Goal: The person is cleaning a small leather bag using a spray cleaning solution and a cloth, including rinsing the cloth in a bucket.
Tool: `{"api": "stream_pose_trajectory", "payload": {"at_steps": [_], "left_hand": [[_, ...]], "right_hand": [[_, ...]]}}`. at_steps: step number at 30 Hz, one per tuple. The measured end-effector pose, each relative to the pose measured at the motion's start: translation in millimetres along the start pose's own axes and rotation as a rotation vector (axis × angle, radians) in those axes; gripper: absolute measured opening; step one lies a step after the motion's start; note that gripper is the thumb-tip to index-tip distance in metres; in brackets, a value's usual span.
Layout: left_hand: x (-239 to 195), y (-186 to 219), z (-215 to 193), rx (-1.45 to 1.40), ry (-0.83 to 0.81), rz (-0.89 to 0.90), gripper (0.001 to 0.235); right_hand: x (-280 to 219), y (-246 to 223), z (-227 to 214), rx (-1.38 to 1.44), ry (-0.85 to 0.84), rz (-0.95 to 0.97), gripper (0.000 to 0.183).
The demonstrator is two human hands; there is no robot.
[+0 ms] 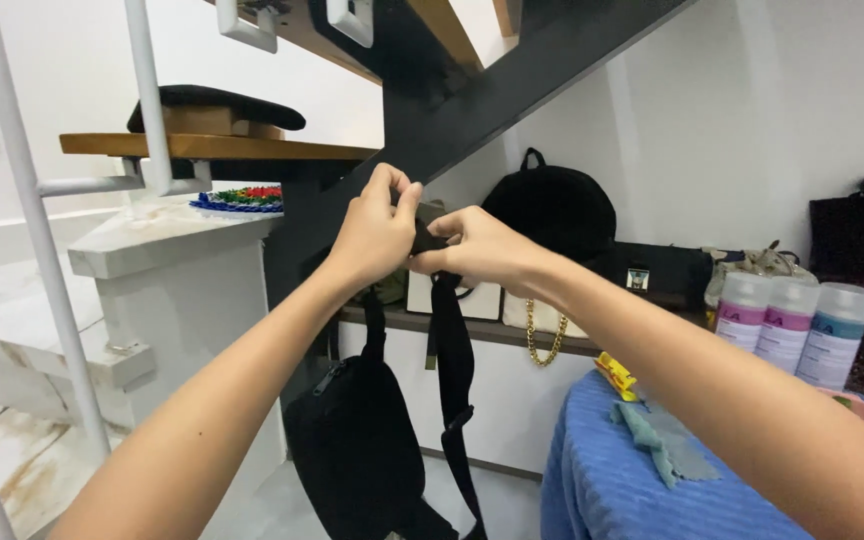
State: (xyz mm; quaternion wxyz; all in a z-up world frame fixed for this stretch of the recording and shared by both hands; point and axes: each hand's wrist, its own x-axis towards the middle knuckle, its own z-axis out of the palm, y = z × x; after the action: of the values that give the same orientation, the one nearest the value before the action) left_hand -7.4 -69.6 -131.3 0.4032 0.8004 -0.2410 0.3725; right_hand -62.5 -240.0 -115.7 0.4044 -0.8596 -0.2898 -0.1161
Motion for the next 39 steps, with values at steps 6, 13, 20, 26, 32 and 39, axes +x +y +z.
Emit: {"api": "stream_pose_trajectory", "payload": {"at_steps": [6, 13, 20, 26, 32, 39], "left_hand": [[9, -1, -24, -0.093, 0.016, -0.153, 0.026], [18, 33, -54, -0.342, 0.118, -0.274, 0.053], [60, 19, -82, -0.534, 0.192, -0.369, 0.057], [106, 1, -128, -0.640, 0.376, -0.327, 0.055], [171, -23, -123, -0.647, 0.497, -0.282, 0.067], [189, -45, -117, -0.631, 0.351, -0.309, 0.081]], "right_hand": [[4, -9, -11, 0.094, 0.008, -0.105, 0.081], [44, -14, -18, 0.289, 0.104, -0.203, 0.065], [85, -28, -35, 0.485, 0.218, -0.350, 0.042], [135, -49, -76, 0.662, 0.381, -0.429, 0.038], [256, -45, -81, 0.088, 0.673, -0.291, 0.049], [242, -50, -75, -0.084, 0.745, -0.236, 0.043]]}}
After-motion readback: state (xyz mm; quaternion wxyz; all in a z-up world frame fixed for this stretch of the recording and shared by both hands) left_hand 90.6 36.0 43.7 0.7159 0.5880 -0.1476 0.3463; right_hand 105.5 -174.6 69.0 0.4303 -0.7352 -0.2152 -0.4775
